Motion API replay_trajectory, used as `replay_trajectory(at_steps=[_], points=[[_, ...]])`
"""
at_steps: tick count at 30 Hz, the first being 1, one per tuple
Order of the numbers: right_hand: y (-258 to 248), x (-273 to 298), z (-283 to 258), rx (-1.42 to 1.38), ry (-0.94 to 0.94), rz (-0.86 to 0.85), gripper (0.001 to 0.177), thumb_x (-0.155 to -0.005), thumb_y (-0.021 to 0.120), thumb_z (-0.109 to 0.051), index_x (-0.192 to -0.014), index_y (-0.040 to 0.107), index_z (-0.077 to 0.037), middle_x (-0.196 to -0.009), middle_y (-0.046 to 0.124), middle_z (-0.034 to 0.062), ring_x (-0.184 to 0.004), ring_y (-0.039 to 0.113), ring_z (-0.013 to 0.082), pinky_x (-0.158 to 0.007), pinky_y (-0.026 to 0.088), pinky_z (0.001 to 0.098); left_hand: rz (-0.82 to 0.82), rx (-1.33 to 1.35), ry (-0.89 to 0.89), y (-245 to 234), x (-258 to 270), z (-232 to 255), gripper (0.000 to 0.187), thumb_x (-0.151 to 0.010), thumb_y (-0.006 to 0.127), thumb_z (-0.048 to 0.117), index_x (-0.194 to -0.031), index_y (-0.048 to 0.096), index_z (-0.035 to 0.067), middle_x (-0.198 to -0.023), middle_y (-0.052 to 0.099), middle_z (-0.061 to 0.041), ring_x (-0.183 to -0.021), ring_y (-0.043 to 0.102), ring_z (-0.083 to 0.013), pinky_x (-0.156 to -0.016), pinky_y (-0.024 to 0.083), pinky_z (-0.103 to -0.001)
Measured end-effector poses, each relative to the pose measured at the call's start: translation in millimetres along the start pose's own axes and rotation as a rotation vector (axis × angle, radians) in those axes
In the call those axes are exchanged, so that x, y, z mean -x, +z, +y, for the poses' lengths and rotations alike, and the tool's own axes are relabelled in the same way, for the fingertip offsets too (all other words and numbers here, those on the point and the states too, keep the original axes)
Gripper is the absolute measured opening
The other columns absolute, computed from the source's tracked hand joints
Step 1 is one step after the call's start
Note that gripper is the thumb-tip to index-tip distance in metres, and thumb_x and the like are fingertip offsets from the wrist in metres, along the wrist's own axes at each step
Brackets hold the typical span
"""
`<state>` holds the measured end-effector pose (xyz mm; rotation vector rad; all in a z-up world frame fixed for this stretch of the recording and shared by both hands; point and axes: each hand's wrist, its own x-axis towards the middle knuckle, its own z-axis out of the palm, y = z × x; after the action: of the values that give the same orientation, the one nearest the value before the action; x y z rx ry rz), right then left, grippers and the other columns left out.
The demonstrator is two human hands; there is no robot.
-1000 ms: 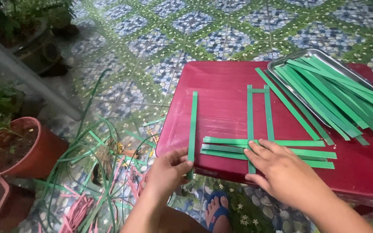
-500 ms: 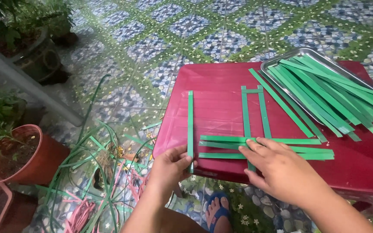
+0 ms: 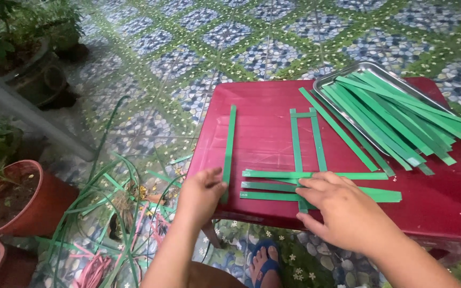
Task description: The person is weaving green plastic strips together on a small red stool to create a woven mat or component.
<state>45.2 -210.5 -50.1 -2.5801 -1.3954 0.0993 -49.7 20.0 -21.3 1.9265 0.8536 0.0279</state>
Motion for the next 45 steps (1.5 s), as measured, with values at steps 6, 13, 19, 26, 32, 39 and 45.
replay_trajectory(at_steps=[6,13,19,26,32,39,45], points=[[0.0,0.0,12.3,-0.013,0.015,0.098,0.042,-0.077,0.057,-0.039,-0.110,0.059,-0.013,-0.115,0.058,0.0023,-0.111,0.047,0.0196,-0.091,0.040,0.0438,0.008,-0.410,0.163,8.6,-62.7,-4.2,0.037,-0.072,0.058,0.016,-0.108,0.063,0.017,-0.104,0.065,0.000,-0.101,0.059,-0.0194,-0.084,0.046,-0.033],[-30.3,3.3,33.9,0.049,0.324,-0.082,0.030,-0.077,0.056,-0.034,-0.106,0.061,-0.026,-0.106,0.061,-0.0087,-0.107,0.048,0.0126,-0.103,0.037,0.0382,0.033,-0.515,0.070,18.0,-15.3,53.6,0.037,-0.075,0.057,0.021,-0.112,0.061,0.024,-0.110,0.061,-0.004,-0.101,0.056,-0.0263,-0.086,0.045,-0.040],[-23.3,6.9,60.2,0.027,0.335,-0.044,0.030,-0.074,0.059,-0.033,-0.103,0.063,-0.023,-0.108,0.061,-0.0103,-0.106,0.048,0.0156,-0.094,0.041,0.0364,-0.209,-0.505,0.606,41.8,-27.0,36.3,0.032,-0.074,0.065,0.022,-0.105,0.062,0.013,-0.106,0.058,-0.007,-0.111,0.043,-0.0252,-0.088,0.039,-0.040],[-22.7,4.3,61.7,0.002,0.382,-0.084,0.031,-0.075,0.058,-0.035,-0.105,0.062,-0.026,-0.106,0.062,-0.0112,-0.104,0.051,0.0138,-0.092,0.043,0.0352,-0.279,-0.582,0.673,49.2,-40.2,31.4,0.023,-0.077,0.060,0.018,-0.099,0.063,0.014,-0.102,0.061,-0.005,-0.101,0.051,-0.0246,-0.084,0.043,-0.039],[-13.1,3.0,70.2,0.007,0.357,-0.040,0.030,-0.077,0.056,-0.035,-0.103,0.063,-0.024,-0.103,0.063,-0.0097,-0.102,0.052,0.0152,-0.090,0.044,0.0372,-0.260,-0.590,0.651,52.5,-42.9,25.0,0.023,-0.077,0.061,0.021,-0.099,0.063,0.016,-0.096,0.059,-0.004,-0.089,0.055,-0.0266,-0.071,0.046,-0.042],[-16.9,3.1,66.8,-0.010,0.396,-0.051,0.031,-0.075,0.057,-0.039,-0.103,0.063,-0.027,-0.103,0.062,-0.0115,-0.105,0.051,0.0136,-0.089,0.044,0.0380,-0.102,-0.574,0.858,58.5,-30.9,29.9,0.029,-0.078,0.058,0.026,-0.103,0.062,0.013,-0.105,0.059,-0.010,-0.096,0.047,-0.0324,-0.079,0.038,-0.048],[-12.1,5.2,67.7,0.009,0.345,-0.001,0.030,-0.074,0.059,-0.039,-0.099,0.065,-0.026,-0.097,0.063,-0.0103,-0.099,0.053,0.0150,-0.087,0.045,0.0366,-0.306,-0.667,0.883,78.0,-3.3,38.5,0.088,-0.059,0.070,0.058,-0.126,0.041,0.008,-0.131,0.041,-0.008,-0.124,0.028,-0.0291,-0.091,0.022,-0.054]])
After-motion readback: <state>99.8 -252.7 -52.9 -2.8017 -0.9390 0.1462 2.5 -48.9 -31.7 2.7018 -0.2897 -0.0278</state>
